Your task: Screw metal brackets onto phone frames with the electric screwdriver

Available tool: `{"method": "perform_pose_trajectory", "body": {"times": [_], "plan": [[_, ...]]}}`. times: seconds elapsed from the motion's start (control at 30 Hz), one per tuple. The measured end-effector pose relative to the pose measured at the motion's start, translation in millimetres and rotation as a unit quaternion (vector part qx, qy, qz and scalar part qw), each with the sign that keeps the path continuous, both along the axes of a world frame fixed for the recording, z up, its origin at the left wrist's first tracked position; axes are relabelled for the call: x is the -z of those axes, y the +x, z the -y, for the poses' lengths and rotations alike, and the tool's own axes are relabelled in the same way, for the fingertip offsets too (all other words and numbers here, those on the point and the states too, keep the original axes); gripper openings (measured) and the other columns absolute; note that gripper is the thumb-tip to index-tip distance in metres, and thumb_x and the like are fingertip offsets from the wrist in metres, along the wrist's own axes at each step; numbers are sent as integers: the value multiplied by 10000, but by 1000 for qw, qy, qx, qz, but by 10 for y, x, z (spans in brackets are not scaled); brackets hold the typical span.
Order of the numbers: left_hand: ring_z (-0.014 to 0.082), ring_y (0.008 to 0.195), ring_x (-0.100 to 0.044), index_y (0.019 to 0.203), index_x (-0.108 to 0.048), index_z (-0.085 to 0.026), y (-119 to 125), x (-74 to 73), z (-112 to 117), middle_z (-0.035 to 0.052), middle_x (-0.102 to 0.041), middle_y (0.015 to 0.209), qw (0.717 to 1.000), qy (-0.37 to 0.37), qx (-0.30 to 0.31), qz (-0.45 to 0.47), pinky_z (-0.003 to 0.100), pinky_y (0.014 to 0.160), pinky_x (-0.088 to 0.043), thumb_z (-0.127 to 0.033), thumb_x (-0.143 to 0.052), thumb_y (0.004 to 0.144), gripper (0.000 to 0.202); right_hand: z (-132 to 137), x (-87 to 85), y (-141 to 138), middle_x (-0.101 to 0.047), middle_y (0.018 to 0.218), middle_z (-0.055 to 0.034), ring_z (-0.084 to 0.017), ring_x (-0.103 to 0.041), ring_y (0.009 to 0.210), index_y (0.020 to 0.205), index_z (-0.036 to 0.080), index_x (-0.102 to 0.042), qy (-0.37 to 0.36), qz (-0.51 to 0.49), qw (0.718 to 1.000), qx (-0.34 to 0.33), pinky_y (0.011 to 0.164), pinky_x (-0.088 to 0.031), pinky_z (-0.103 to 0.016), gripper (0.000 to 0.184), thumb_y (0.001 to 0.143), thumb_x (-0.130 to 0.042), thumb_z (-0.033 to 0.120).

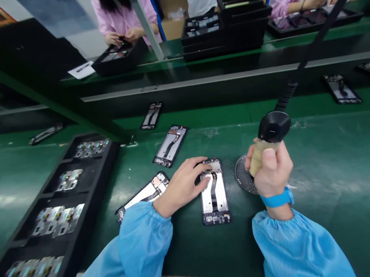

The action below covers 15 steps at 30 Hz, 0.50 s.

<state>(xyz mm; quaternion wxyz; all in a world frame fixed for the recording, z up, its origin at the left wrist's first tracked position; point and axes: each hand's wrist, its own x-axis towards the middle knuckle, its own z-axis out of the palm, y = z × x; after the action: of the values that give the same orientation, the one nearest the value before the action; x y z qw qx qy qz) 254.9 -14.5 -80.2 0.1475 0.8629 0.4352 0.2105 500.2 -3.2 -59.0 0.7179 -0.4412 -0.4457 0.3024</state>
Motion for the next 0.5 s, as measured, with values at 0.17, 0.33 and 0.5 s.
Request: {"method": "perform_pose_trajectory", "body": {"times": [0.17, 0.33, 0.5], "plan": [[252, 1325, -591, 1216, -693, -220, 69, 119, 169, 85, -625, 1425, 996, -1, 68, 53, 432, 1132, -546, -225, -554, 1100, 182, -1, -25, -14, -584, 602, -10, -199, -498, 366, 947, 208, -659, 25, -10, 999, 24, 324, -367, -324, 407, 938, -558, 602], [249, 1304, -597, 1235, -670, -193, 151, 106, 355, 94, -635, 1405, 993, -14, 105, 60, 416, 1123, -559, -216, -559, 1096, 180, -2, -5, -41, -573, 613, -19, -201, -505, 390, 946, 211, -659, 49, -9, 997, 57, 339, -370, -328, 419, 903, -550, 613], [274, 1358, -561, 1233, -677, -184, 186, 97, 426, 113, -590, 1474, 995, -11, 79, 57, 448, 1133, -544, -239, -593, 1086, 178, -12, -5, -60, -541, 611, -22, -205, -494, 403, 946, 208, -651, 34, -18, 996, 75, 370, -378, -346, 433, 857, -530, 613]]}}
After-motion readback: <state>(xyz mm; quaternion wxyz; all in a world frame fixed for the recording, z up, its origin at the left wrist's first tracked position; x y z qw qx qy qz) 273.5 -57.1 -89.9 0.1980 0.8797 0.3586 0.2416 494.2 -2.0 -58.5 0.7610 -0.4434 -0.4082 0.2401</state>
